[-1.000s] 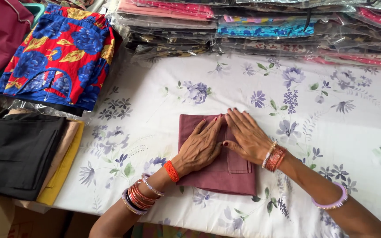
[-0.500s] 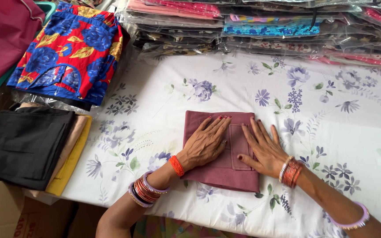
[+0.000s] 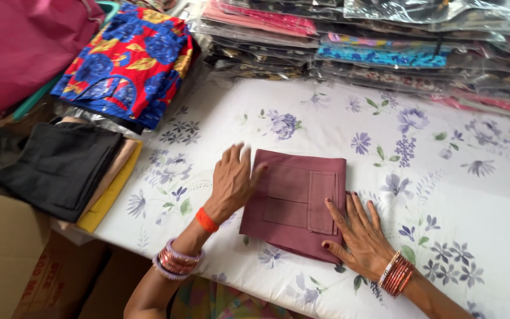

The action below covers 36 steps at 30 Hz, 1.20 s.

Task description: Folding various pairs of pants and placing them into stacks.

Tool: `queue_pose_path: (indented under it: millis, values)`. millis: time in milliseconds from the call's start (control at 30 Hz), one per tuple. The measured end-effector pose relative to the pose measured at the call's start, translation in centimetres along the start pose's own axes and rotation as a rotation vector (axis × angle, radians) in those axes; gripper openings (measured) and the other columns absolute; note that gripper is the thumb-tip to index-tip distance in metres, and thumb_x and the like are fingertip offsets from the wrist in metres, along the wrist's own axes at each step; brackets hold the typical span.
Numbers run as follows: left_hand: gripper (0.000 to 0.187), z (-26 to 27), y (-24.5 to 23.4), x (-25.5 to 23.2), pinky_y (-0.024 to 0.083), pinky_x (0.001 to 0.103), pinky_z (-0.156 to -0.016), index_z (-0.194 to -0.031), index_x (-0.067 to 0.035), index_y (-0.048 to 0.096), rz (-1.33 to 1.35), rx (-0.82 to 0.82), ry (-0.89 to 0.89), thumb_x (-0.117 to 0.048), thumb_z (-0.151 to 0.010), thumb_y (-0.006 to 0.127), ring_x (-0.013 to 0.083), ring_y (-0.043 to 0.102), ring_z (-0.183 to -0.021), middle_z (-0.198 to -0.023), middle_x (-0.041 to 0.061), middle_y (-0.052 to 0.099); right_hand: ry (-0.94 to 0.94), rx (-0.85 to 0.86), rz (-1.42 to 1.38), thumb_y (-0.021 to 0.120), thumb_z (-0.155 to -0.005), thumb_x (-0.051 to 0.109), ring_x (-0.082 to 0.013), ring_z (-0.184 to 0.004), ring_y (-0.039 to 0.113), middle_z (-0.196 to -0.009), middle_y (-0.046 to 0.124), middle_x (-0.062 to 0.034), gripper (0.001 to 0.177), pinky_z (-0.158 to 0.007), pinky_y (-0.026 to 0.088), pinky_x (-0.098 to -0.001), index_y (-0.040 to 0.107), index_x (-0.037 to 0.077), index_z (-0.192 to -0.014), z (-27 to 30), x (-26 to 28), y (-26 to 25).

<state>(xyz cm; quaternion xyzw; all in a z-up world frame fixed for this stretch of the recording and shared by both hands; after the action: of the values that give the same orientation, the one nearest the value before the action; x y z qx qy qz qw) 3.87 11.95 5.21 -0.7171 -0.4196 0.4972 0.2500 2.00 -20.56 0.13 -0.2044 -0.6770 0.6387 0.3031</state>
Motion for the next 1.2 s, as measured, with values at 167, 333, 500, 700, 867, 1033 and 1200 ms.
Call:
queue_pose_path:
  millis: [167, 333, 500, 700, 867, 1033, 1200]
  values:
    - [0.071, 5.5, 3.4, 3.4, 0.031, 0.067, -0.110, -0.138, 0.007, 0.042, -0.342, 0.180, 0.084, -0.053, -0.104, 0.055, 0.0522, 0.038, -0.135, -0.146, 0.035, 0.042, -0.018, -0.132, 0.017, 0.033, -0.090, 0.074, -0.0461, -0.153, 0.005, -0.161, 0.017, -0.0337, 0.093, -0.120, -0.001, -0.0615, 0.003, 0.022, -0.161, -0.2, -0.3, 0.7]
    - [0.074, 5.3, 1.9, 0.3, 0.037, 0.057, -0.106, -0.140, 0.012, 0.039, -0.012, 0.161, 0.134, -0.043, -0.097, 0.062, 0.0485, 0.045, -0.129, -0.142, 0.033, 0.047, 0.005, -0.143, -0.036, 0.033, -0.092, 0.072, -0.0434, -0.149, 0.011, -0.156, 0.020, -0.0334, 0.091, -0.119, 0.004, -0.0557, 0.003, 0.020, -0.161, -0.3, -0.1, 0.2]
    - [0.055, 4.0, 0.1, -0.9, 0.048, 0.047, -0.100, -0.135, 0.001, 0.049, 0.265, 0.312, -0.213, -0.037, -0.098, 0.062, 0.0370, 0.061, -0.111, -0.121, 0.025, 0.062, 0.047, -0.171, -0.318, 0.034, -0.094, 0.066, -0.0399, -0.148, 0.026, -0.159, 0.029, -0.0255, 0.085, -0.121, 0.016, -0.0523, 0.012, 0.019, -0.161, -0.2, 0.5, -1.5]
    - [0.049, 2.9, 0.8, 0.8, 0.061, 0.039, -0.083, -0.131, -0.002, 0.051, 0.617, 0.355, -0.359, -0.027, -0.092, 0.066, 0.0236, 0.069, -0.101, -0.128, 0.016, 0.062, 0.143, -0.282, -0.594, 0.065, -0.093, 0.030, -0.0381, -0.144, 0.040, -0.158, 0.039, -0.0213, 0.066, -0.112, 0.040, -0.0453, 0.040, 0.016, -0.153, -0.4, 0.9, -2.4]
    - [0.054, 2.7, 2.9, 2.6, 0.060, 0.035, -0.085, -0.133, -0.004, 0.049, 0.780, 0.471, -0.475, -0.024, -0.090, 0.074, 0.0220, 0.068, -0.100, -0.115, 0.020, 0.065, 0.194, -0.262, -1.283, 0.064, -0.085, -0.008, -0.0140, -0.100, 0.065, -0.157, 0.039, -0.0098, 0.069, -0.088, 0.059, -0.0252, 0.044, 0.010, -0.149, -0.7, -0.6, -0.3]
    - [0.051, 2.7, 3.5, 1.4, 0.058, 0.036, -0.082, -0.124, 0.003, 0.052, 0.739, 0.373, -0.365, -0.018, -0.086, 0.078, 0.0247, 0.066, -0.099, -0.112, 0.020, 0.065, 0.224, -0.192, -1.373, 0.067, -0.087, -0.006, -0.0152, -0.098, 0.064, -0.133, 0.059, -0.0177, 0.074, -0.087, 0.058, -0.0265, 0.043, 0.009, -0.155, -0.4, -2.1, 1.5]
    - [0.052, 3.6, 0.2, 0.4, 0.055, 0.038, -0.081, -0.129, 0.000, 0.048, 0.637, 0.333, -0.220, -0.017, -0.087, 0.071, 0.0249, 0.065, -0.095, -0.116, 0.017, 0.064, 0.093, -0.198, -1.323, 0.067, -0.085, -0.004, -0.0183, -0.111, 0.061, -0.148, 0.050, -0.0140, 0.074, -0.095, 0.053, -0.0296, 0.043, 0.009, -0.154, -1.7, -0.9, -0.8]
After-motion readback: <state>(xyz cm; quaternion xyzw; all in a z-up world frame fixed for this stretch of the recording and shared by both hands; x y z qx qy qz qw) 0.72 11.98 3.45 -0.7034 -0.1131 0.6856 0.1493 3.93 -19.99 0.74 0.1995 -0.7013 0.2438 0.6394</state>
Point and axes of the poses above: each hand's wrist, its own z-axis away from the middle knuckle, its own y-axis out of the palm, x = y × z, the point moved 2 cm from there along -z, towards the middle knuckle
